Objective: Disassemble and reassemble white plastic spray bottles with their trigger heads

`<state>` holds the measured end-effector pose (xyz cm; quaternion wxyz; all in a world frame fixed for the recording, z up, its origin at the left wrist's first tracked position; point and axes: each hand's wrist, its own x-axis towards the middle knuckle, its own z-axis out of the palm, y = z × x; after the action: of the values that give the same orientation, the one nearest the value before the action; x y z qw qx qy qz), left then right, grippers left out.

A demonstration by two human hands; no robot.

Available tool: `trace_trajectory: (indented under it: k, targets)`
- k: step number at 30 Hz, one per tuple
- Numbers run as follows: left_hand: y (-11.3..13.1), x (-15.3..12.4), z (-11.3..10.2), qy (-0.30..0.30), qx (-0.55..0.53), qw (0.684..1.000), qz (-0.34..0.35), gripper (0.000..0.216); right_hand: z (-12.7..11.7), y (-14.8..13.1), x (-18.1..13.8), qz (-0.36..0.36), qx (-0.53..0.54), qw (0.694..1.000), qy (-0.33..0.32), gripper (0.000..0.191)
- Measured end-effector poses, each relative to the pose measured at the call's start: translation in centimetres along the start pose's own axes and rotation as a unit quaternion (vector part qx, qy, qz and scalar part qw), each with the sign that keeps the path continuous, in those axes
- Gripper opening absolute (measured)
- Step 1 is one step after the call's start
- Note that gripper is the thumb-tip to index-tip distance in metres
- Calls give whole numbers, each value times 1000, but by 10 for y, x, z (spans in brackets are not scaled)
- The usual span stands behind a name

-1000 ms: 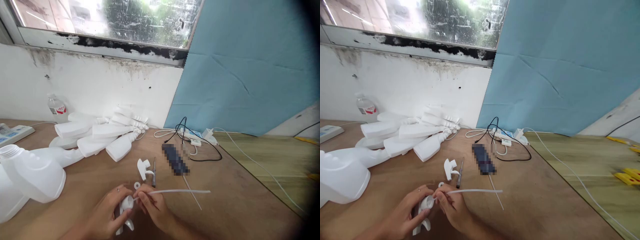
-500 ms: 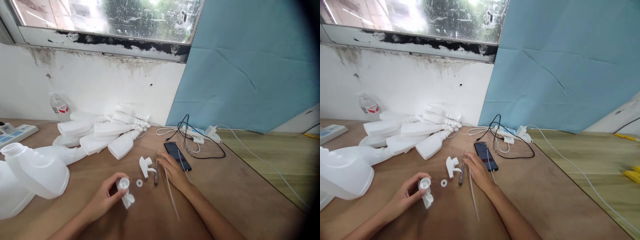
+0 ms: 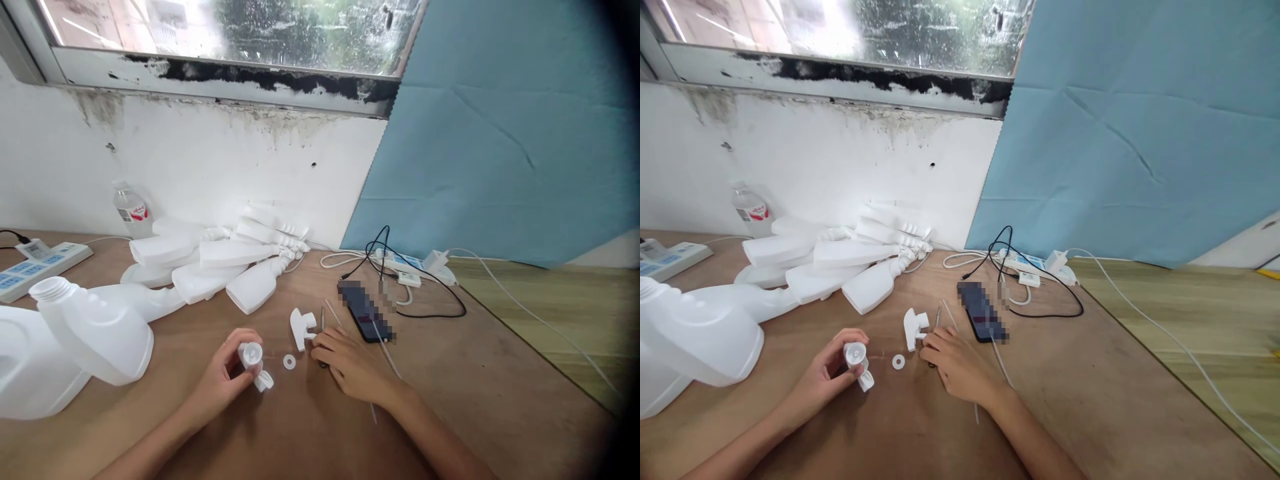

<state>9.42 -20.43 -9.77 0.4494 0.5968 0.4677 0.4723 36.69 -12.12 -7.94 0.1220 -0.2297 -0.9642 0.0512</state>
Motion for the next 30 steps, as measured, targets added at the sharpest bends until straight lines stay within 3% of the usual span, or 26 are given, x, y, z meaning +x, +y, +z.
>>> trace_trajectory:
  k: [2,5,8,10,12,14,16,19,25,30]
  targets:
    - [-2,2,-1,-11,-2,1000,1,23,-1,6,-2,-7,-17,1000,-13,32]
    - [-6,4,-2,-21,3,1000,-1,24,1,11,-3,-42,-61,997,32,27]
    - [-8,5,-2,-25,10,1000,7,25,3,5,-3,-47,-42,987,148,21]
    - [-7,4,-3,-32,11,999,7,26,4,-5,-3,-13,38,966,256,22]
    - [-4,3,-3,-46,16,999,4,27,3,-19,-1,19,166,916,364,28]
    - [-1,2,-5,-63,28,998,3,26,1,-35,3,34,302,846,438,26]
    - [1,1,-6,-79,38,996,2,26,-2,-51,8,46,408,787,461,19]
    - [2,1,-7,-86,44,995,1,26,-3,-69,16,62,503,745,434,10]
    - [2,2,-6,-92,49,994,19,27,10,-78,19,45,558,741,369,11]
    - [5,0,-5,-103,72,992,22,29,23,-75,12,45,470,809,351,16]
